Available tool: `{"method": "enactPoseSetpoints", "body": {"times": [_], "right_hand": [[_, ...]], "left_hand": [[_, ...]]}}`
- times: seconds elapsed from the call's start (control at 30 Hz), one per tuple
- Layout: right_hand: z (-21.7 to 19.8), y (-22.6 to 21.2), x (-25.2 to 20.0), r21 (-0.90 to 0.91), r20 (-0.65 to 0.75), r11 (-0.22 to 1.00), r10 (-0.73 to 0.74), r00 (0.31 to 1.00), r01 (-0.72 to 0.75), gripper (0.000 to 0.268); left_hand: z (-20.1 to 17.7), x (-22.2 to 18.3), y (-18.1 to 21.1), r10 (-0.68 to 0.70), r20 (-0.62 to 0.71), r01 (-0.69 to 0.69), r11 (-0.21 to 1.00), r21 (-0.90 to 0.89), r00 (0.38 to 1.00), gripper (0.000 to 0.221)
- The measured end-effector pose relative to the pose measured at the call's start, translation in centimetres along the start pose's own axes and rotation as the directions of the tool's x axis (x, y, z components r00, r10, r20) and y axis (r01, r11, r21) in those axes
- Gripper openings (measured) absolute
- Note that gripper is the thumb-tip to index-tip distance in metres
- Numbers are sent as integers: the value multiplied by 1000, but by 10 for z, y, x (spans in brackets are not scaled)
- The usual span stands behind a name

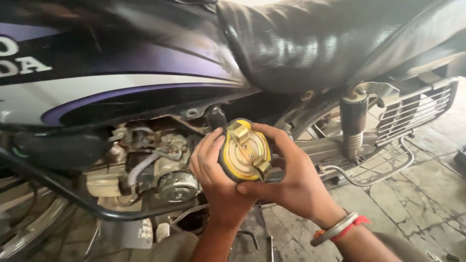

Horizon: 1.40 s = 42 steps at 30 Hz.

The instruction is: Cleaning and assembling the air filter and its housing on a motorcycle.

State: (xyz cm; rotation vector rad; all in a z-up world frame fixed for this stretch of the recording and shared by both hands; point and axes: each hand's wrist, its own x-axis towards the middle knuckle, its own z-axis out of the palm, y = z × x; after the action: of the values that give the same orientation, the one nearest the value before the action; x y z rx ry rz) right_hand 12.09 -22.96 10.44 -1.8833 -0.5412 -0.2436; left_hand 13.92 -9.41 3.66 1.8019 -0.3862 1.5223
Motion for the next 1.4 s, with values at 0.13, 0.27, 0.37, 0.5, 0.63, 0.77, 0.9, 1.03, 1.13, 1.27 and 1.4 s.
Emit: {"method": "enactPoseSetpoints", "body": {"times": [0.13, 0.27, 0.37, 0.5, 0.63, 0.77, 0.9, 1.03, 1.13, 1.27, 1.4], "right_hand": [[-9, 11, 5, 17, 25, 987, -158, 987, 157, 103], [-19, 27, 12, 98, 39, 990, -102, 994, 98, 92], [-19, 63, 19, 150, -64, 986, -70, 996, 79, 82], [-19, 75, 35, 454, -137, 860, 326, 935, -233, 65], [-23, 82, 44, 758, -138, 620, 455, 880, -201, 46], [-10, 71, 42, 813, -225, 568, 506, 833, -126, 43], [0, 69, 45, 793, -312, 593, 592, 743, -139, 49], [3, 66, 55, 714, -342, 683, 529, 777, -151, 52], [7, 74, 62, 665, -356, 731, 490, 796, -153, 55], [18, 72, 70, 346, -500, 908, 391, 773, -237, 58], [10, 70, 85, 132, -464, 969, 248, 850, -211, 54]], "left_hand": [[7, 1, -8, 122, 11, -122, 992, 32, 992, 66], [12, 3, -15, 242, 123, -249, 967, 47, 963, 59], [13, 7, -11, 262, 220, -276, 961, 32, 940, 63], [24, -2, 4, 226, 207, -240, 970, 42, 952, 73], [55, -39, 12, -283, -20, 279, 952, -125, 959, 81], [67, -30, 7, -834, 388, 841, 156, -518, 393, 71], [87, -1, -14, -751, 612, 837, -152, -526, 248, 52], [97, 10, -28, -741, 648, 769, -309, -560, 174, 42], [101, 12, -35, -737, 648, 750, -317, -580, 190, 38], [112, 11, -41, -761, 615, 675, -345, -652, 206, 36], [122, 26, -33, -774, 596, 625, -360, -693, 215, 36]]}}
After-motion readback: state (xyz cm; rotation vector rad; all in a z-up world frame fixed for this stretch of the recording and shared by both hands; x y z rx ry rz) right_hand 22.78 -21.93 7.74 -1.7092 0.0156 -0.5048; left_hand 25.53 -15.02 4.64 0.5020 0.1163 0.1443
